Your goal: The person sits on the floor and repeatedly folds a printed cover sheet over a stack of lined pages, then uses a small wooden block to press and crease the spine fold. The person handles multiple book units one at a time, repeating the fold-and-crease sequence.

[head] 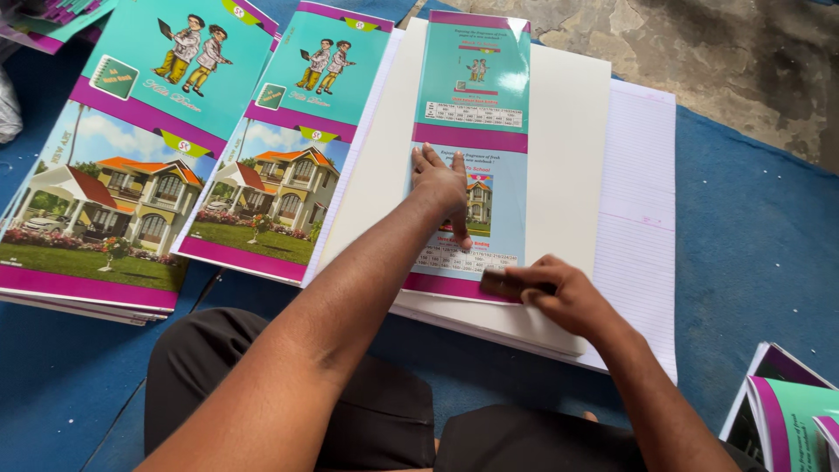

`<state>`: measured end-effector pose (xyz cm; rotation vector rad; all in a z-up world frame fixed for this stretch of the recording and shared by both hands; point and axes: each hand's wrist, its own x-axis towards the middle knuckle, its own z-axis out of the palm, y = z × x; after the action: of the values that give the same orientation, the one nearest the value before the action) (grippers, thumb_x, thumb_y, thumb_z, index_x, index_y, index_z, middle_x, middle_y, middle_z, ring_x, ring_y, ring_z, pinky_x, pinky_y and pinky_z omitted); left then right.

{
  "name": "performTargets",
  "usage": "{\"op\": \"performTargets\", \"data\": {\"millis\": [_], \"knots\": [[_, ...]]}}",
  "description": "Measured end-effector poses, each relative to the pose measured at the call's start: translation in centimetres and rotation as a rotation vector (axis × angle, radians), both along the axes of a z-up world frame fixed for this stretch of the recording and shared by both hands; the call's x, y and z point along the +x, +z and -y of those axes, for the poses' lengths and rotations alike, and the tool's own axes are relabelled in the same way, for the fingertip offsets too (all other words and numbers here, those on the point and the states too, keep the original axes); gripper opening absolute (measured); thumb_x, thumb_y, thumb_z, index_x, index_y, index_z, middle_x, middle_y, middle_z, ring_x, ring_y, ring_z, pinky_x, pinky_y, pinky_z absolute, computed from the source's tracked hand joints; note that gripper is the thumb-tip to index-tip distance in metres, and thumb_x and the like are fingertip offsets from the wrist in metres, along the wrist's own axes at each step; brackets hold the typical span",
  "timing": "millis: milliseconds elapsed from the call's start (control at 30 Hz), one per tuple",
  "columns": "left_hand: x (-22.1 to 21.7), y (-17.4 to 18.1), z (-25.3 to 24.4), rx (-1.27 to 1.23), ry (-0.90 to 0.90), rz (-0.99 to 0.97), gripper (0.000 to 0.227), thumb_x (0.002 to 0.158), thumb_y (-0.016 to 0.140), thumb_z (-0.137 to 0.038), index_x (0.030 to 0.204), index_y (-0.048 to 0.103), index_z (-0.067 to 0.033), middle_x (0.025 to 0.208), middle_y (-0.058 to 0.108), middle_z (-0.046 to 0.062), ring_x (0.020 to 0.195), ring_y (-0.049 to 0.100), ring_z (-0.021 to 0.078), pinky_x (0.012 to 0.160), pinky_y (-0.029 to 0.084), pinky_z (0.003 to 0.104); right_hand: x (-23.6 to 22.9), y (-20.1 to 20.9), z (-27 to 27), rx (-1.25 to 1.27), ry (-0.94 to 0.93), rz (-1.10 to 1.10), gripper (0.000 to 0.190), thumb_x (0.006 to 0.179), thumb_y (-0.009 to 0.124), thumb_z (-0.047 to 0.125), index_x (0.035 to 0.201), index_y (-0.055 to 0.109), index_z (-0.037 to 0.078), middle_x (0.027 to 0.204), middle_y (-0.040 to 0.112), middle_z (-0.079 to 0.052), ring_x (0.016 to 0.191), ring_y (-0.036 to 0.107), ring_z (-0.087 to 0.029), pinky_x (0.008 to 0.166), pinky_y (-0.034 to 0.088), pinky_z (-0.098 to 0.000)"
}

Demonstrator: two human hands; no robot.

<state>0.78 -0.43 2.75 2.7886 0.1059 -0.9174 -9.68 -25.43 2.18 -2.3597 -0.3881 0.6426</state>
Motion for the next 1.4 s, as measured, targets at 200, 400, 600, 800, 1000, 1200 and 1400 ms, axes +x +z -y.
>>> {"op": "performTargets", "data": {"millis": [200,400,600,800,1000,1200,1400], "knots": [[-0.1,0.3,-0.1,-0.015,0.002,0.001,0.174,0.042,0.101,-0.055,0.162,-0.016,-0.0106,0.159,-0.016,0.044,0.147,-0.016,0.06,0.125,0.014,0.052,-1.7,1.1,-0.3,-0.05,0.037,-0.046,0.048,0.084,0.073,0.004,0.124,0.076,0.03,0.101,0.069,-0.002,0.093,0.066,-0.016,0.088,0.055,-0.0317],[-0.6,0.0,-0.5,-0.033,-0.022,0.026,0.171,0.044,0.099,-0.058,0.163,-0.014,-0.0117,0.16,-0.016,0.044,0.146,-0.018,0.061,0.125,0.011,0.056,-1.5,0.5,0.3,-0.019,0.032,-0.052,0.05,0.082,0.074,0.005,0.124,0.076,0.032,0.103,0.07,-0.001,0.097,0.067,-0.016,0.092,0.055,-0.0315],[-1.0,0.0,-0.9,-0.04,-0.045,0.023,0.166,0.047,0.097,-0.058,0.163,-0.013,-0.0146,0.161,-0.017,0.041,0.146,-0.024,0.0585,0.125,0.009,0.058,0.3,-0.4,2.9,0.262,-0.145,-0.038,0.051,0.084,0.072,0.013,0.133,0.071,0.026,0.105,0.072,-0.006,0.091,0.068,-0.02,0.079,0.057,-0.0353],[-1.9,-0.4,-1.2,-0.043,-0.056,-0.007,0.165,0.051,0.098,-0.055,0.162,-0.018,-0.0146,0.161,-0.021,0.039,0.148,-0.027,0.0535,0.125,0.008,0.059,1.8,1.2,6.3,0.062,-0.66,0.0,0.054,0.09,0.066,0.012,0.142,0.064,0.027,0.106,0.071,-0.017,0.081,0.069,-0.026,0.064,0.056,-0.0416],[-1.9,-2.0,-0.3,-0.035,-0.037,-0.01,0.158,0.059,0.098,-0.048,0.163,-0.016,-0.0131,0.163,-0.018,0.037,0.151,-0.018,0.0538,0.125,0.011,0.059,2.1,-0.3,10.2,-0.167,-0.799,0.09,0.054,0.089,0.068,0.009,0.141,0.066,0.026,0.121,0.074,-0.015,0.097,0.071,-0.027,0.081,0.057,-0.0462],[-2.6,-3.9,1.2,-0.042,-0.043,0.07,0.128,0.071,0.092,-0.033,0.164,0.005,-0.0157,0.166,-0.003,0.034,0.153,0.001,0.0531,0.121,0.02,0.065,2.7,-2.3,10.7,-0.57,-0.776,0.18,0.049,0.088,0.071,0.01,0.134,0.071,0.027,0.121,0.074,-0.012,0.108,0.069,-0.025,0.108,0.043,-0.0508],[-6.1,-2.6,6.0,-0.128,0.036,0.407,0.094,0.082,0.08,-0.038,0.157,0.033,-0.0089,0.163,0.026,0.031,0.148,0.028,0.0474,0.113,0.034,0.069,2.5,-0.9,7.1,-0.392,-0.624,0.246,0.038,0.098,0.064,0.021,0.136,0.07,0.022,0.133,0.068,-0.011,0.114,0.068,-0.026,0.106,0.05,-0.0476]]}}
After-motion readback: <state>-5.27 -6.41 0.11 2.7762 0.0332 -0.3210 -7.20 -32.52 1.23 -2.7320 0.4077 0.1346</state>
